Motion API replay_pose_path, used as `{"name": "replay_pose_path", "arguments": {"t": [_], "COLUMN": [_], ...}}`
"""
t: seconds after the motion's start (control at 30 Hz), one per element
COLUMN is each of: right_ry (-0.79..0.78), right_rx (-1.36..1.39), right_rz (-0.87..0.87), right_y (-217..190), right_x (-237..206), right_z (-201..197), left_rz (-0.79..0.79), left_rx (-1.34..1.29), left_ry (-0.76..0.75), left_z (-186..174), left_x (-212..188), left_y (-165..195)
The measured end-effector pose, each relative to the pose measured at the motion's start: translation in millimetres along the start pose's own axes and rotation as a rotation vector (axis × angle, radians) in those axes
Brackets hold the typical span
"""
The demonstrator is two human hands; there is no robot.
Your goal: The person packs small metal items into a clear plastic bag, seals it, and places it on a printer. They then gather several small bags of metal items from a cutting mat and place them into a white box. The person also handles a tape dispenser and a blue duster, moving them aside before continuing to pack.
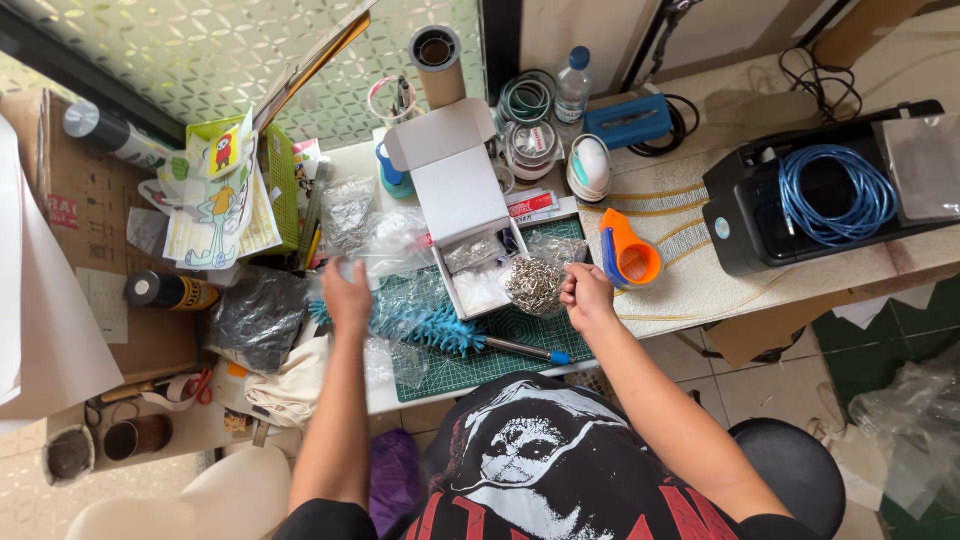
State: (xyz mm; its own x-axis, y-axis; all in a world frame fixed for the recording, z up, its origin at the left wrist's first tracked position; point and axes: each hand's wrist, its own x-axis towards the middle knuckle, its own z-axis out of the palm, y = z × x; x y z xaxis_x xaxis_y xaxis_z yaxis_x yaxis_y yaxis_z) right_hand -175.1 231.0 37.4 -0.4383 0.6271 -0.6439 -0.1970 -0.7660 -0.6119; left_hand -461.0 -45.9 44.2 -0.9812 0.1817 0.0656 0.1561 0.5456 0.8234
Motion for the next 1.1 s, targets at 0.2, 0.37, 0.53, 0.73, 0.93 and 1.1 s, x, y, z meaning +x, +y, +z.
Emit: {"name": "replay_pose_path", "arguments": {"t": [0.2,0.37,0.53,0.73,0.93,1.1], "right_ry": [-0.003,0.012,0.056,0.151,0.11,-0.436], "right_rx": [-0.043,-0.157,-0.273,-0.395,-0.744,-0.557], "right_rz": [-0.02,-0.096,-0.19,-0.392,-0.45,-0.499], "right_y": [2,5,4,2,12,-12], "right_x": [0,-1,-16,-42,-40,-31], "right_z": [2,-3,-30,-77,-104,-110], "left_rz": [-0.083,-0.592,-0.278,0.188,0.484,0.495], "left_rx": [0.103,-0.426,-0.355,-0.077,0.298,0.305], "left_ry": [-0.518,-0.939,-1.05,-1.085,-1.006,-0.961], "left_z": [104,160,146,114,100,93], "left_x": [-104,-138,-145,-137,-130,-119], "left_y": [49,70,79,143,174,159]}}
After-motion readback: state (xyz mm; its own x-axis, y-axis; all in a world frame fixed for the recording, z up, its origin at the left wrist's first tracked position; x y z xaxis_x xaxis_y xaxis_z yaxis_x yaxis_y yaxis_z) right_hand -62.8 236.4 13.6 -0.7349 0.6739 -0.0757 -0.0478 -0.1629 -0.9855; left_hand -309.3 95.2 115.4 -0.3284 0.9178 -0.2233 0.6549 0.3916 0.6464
